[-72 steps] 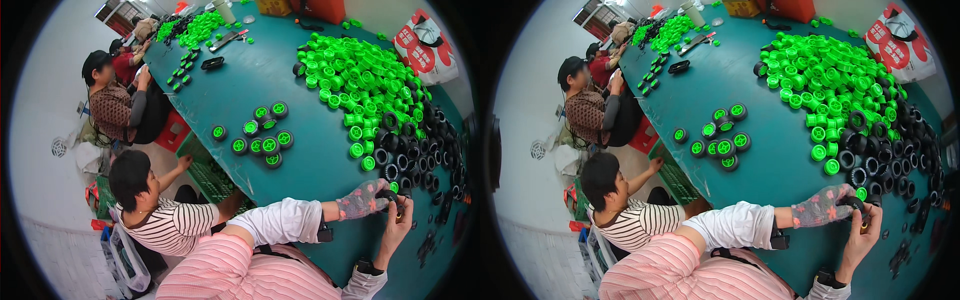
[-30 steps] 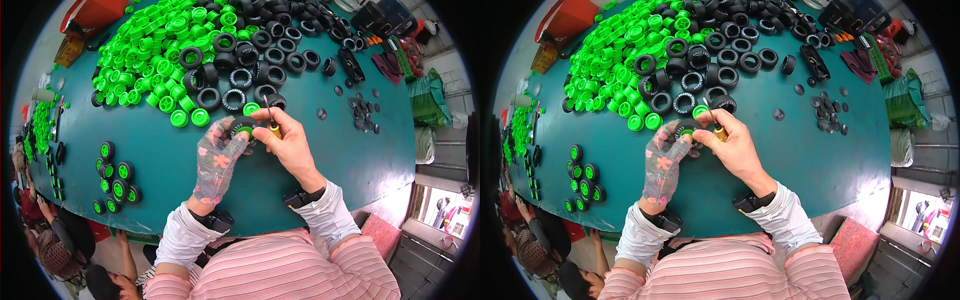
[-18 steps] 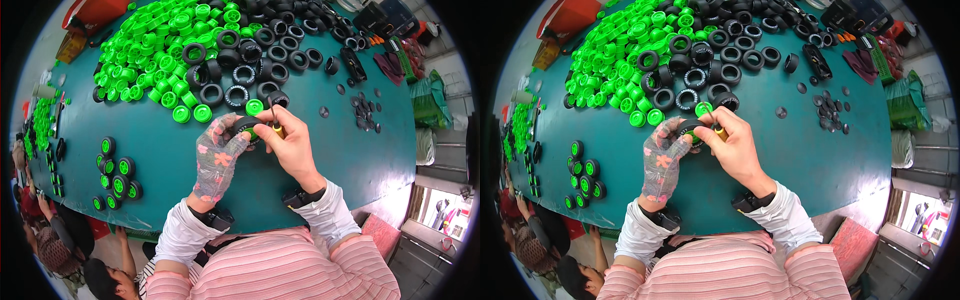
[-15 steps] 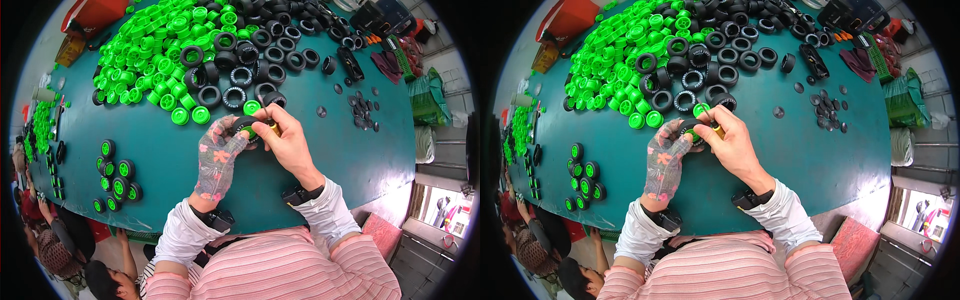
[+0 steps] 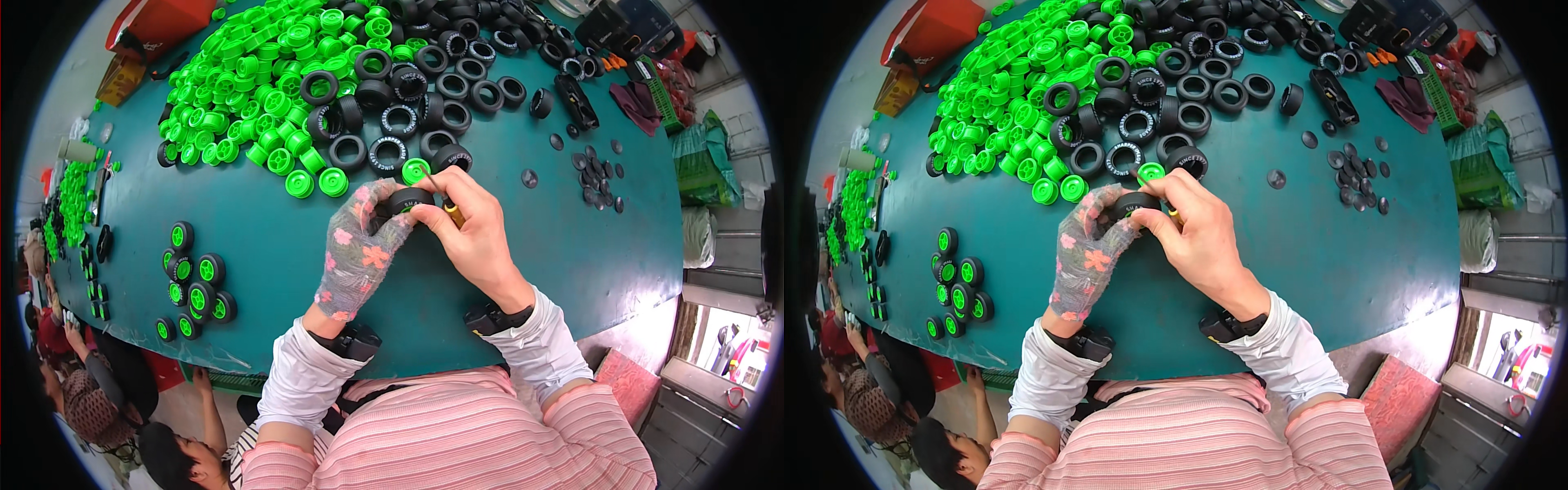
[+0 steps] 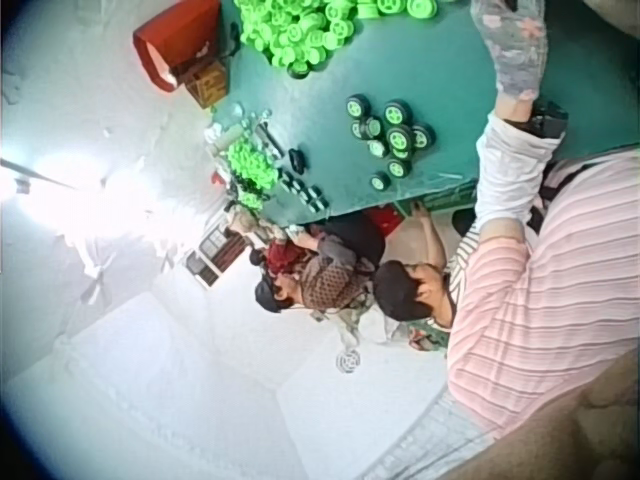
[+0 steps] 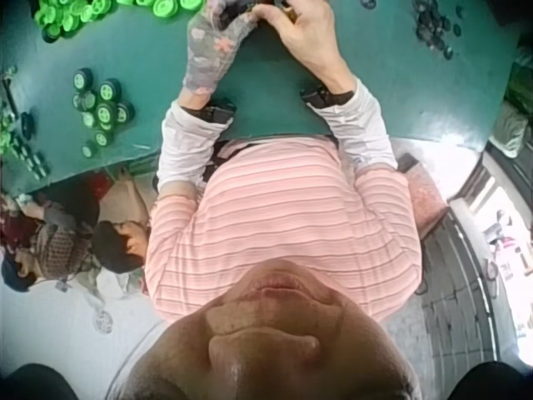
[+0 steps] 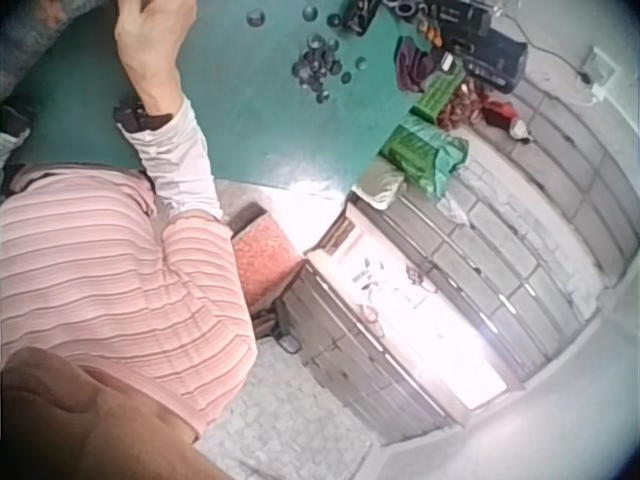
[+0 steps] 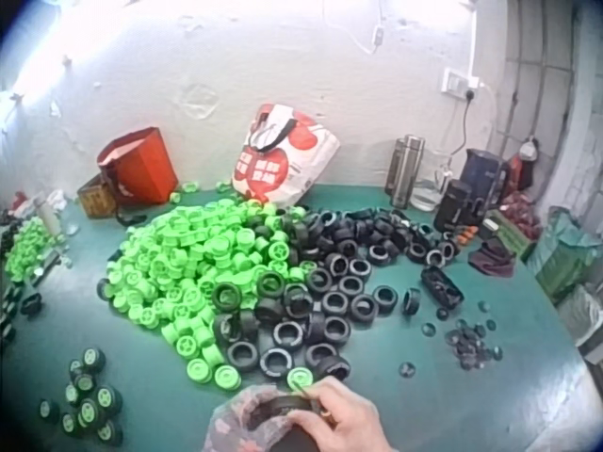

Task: Assembling plastic toy wheels by fitting green rims into black tires.

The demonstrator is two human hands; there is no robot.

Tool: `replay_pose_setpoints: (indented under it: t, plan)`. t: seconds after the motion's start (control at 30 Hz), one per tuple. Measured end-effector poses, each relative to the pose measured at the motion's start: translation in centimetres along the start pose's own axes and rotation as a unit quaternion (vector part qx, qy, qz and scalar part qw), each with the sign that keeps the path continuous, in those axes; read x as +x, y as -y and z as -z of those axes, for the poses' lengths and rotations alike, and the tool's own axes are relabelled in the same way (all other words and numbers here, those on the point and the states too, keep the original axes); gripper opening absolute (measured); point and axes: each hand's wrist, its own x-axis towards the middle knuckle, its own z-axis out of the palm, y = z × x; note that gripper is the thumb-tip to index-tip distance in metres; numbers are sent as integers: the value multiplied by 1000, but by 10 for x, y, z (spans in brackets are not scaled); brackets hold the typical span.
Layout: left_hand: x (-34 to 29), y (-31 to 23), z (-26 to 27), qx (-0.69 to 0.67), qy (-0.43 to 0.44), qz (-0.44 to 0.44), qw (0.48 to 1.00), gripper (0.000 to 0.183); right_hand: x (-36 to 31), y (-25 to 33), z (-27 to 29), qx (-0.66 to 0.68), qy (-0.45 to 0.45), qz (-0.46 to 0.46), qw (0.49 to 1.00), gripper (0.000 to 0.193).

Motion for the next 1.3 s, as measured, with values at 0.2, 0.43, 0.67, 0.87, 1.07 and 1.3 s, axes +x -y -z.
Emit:
replay_pose_setpoints:
  t: [0.2, 0.43, 0.67, 0.87, 1.07, 1.3]
  plan:
    - [-6, 5, -8, -50, -53, 14, 997, 38, 4, 9, 5, 116, 19, -158, 980, 18]
    - [-2, -3, -8, -110, -59, 61, 990, 38, 1, 6, 2, 82, 10, -86, 993, 18]
    - [-6, -5, -5, -104, -40, 24, 994, 39, 0, 13, 3, 85, -1, -133, 988, 20]
    - [-1, 6, -9, -256, -78, 118, 956, 36, 8, 7, 6, 129, 31, -182, 974, 20]
    - [1, -7, -1, -139, -55, 56, 987, 36, 0, 0, 0, 23, 9, -74, 997, 19]
    - [-3, -2, 0, -143, -52, 51, 987, 35, -1, 6, 1, 74, 6, -138, 988, 18]
